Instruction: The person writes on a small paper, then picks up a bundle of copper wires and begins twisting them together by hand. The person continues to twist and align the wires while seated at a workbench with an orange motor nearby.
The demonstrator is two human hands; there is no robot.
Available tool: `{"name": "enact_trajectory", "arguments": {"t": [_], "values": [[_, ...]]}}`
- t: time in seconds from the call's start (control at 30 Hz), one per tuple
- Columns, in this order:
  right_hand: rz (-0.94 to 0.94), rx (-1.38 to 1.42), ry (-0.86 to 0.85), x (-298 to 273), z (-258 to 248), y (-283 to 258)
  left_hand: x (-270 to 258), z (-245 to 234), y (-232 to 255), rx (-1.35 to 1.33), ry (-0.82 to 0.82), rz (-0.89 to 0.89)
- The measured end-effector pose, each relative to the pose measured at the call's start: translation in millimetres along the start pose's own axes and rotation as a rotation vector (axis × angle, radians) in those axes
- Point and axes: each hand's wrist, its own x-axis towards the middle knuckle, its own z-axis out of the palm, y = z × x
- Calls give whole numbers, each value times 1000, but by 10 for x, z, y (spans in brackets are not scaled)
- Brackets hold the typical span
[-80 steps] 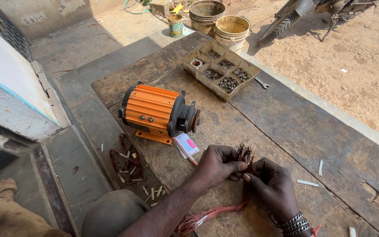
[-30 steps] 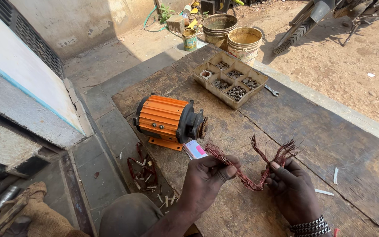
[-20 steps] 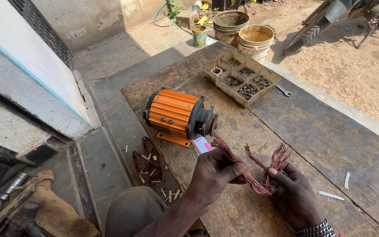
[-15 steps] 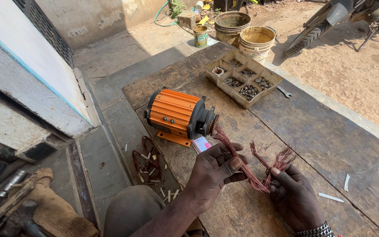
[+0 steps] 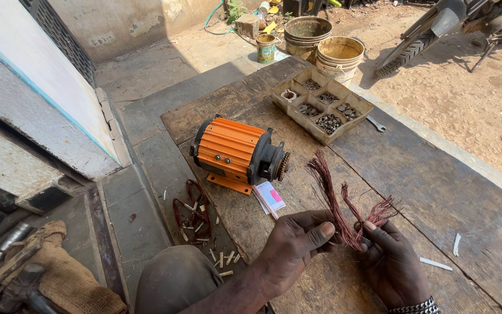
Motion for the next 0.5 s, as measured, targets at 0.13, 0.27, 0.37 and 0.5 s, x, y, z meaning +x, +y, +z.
{"name": "enact_trajectory", "arguments": {"t": [0.13,0.27,0.37,0.5], "values": [[42,-55,18,-67,120,10,2,-6,-58,-32,28,106],[127,-157,49,-111,231,-4,-9,-18,-60,-3,-12,224],[144,-178,-14,-127,260,-18,-16,-23,-54,-57,-33,203],[162,-184,24,-128,276,-26,-13,-29,-50,-52,-53,209]]}}
